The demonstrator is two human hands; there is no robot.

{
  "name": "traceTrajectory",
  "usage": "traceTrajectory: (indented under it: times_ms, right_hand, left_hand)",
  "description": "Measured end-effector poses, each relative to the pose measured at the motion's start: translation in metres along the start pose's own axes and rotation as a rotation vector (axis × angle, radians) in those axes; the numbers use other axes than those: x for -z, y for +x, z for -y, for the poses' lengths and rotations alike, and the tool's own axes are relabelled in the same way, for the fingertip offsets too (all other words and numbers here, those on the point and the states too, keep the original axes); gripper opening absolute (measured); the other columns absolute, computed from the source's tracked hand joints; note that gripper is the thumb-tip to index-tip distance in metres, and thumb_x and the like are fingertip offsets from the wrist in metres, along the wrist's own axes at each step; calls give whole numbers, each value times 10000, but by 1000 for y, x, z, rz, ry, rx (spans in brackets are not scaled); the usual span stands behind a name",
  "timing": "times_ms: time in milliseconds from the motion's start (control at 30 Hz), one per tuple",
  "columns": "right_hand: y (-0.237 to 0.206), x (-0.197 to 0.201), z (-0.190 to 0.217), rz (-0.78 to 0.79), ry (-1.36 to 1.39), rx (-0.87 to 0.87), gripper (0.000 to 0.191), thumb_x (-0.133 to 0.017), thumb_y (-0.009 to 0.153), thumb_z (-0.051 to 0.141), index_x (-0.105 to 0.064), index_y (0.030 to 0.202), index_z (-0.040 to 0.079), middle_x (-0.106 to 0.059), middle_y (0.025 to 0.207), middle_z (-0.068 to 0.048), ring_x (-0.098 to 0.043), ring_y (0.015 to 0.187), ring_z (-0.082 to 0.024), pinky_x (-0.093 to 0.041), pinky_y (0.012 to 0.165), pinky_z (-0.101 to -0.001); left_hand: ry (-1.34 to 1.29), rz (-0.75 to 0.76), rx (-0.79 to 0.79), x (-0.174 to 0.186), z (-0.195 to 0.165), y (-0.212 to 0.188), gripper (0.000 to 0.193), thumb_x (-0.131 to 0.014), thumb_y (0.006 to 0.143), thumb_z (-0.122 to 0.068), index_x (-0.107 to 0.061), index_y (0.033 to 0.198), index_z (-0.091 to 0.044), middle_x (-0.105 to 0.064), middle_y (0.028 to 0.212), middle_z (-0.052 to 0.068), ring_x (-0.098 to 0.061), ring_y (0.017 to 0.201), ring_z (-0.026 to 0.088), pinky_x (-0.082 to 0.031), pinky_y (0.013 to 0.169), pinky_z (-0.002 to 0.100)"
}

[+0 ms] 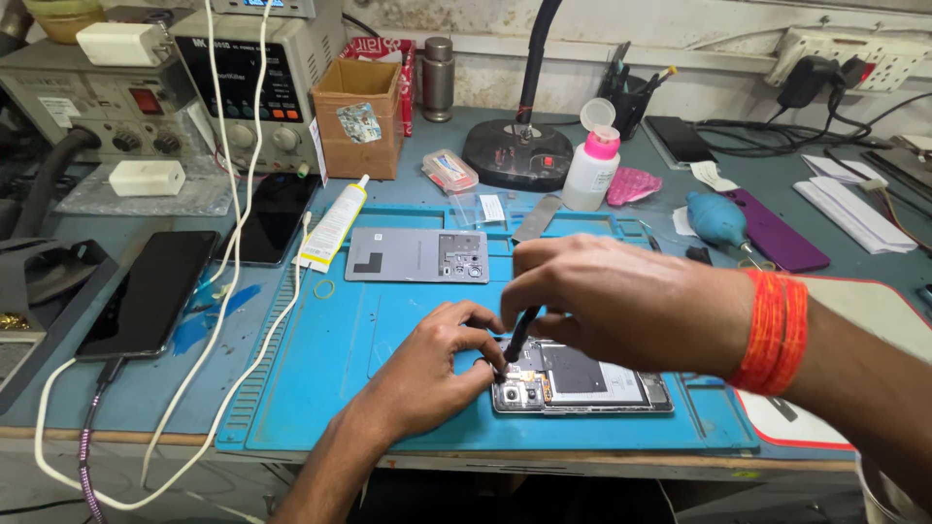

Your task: The person heats the edge of an opened smartphone with a hot air gun while holding the device steady, then pries at its frame. They use a screwdriver to work on the phone's internal components and use tweezers to handle small parts, repositioning the phone on a blue repair mat throughout.

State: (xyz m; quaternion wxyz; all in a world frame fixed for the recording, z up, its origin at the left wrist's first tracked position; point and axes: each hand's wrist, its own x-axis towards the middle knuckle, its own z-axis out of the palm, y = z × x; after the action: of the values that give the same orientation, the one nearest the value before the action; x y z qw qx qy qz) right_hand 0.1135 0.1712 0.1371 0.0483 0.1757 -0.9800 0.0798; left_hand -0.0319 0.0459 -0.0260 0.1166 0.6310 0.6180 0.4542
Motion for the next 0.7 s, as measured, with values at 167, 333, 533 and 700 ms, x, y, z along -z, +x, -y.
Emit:
traceTrajectory:
  times_ms: [167, 333, 533, 700]
  right_hand:
    - [0, 3, 2, 188, -57, -279, 192, -730, 901, 284, -753, 1001, 121, -728, 871, -96, -700, 891, -300, -531, 780, -440]
    - [0, 4, 3, 240, -40, -475, 286, -753, 839, 304, -714, 1055, 121, -723, 906, -95, -694, 882, -314, -525, 779, -448]
    - [1, 2, 3, 173, -46, -372, 228, -745, 872, 269, -728, 1018, 95, -730, 867, -93, -692, 883, -314, -525, 773, -436]
    - [-1, 3, 1, 184, -58, -383, 165, -719, 861, 225, -736, 984, 116, -725, 854, -81, -687, 872, -284, -520, 788, -427]
  left_hand:
    - [11, 5, 28, -1, 0, -1, 128, -665, 793, -115, -779, 832, -72, -707, 1124, 77, -650, 1103, 264, -512, 963, 374]
    - [1, 16, 32, 1, -1, 0, 167, -653, 777, -106, -786, 870, -66, -700, 1135, 82, -652, 1097, 273, -518, 961, 381]
    - [6, 8, 10, 1, -2, 0, 195, -651, 764, -103, -785, 897, -53, -700, 1136, 89, -652, 1098, 280, -515, 968, 383]
    - [-11, -7, -16, 1, -1, -1, 182, -646, 778, -98, -776, 894, -44, -706, 1133, 89, -669, 1089, 273, -530, 961, 376]
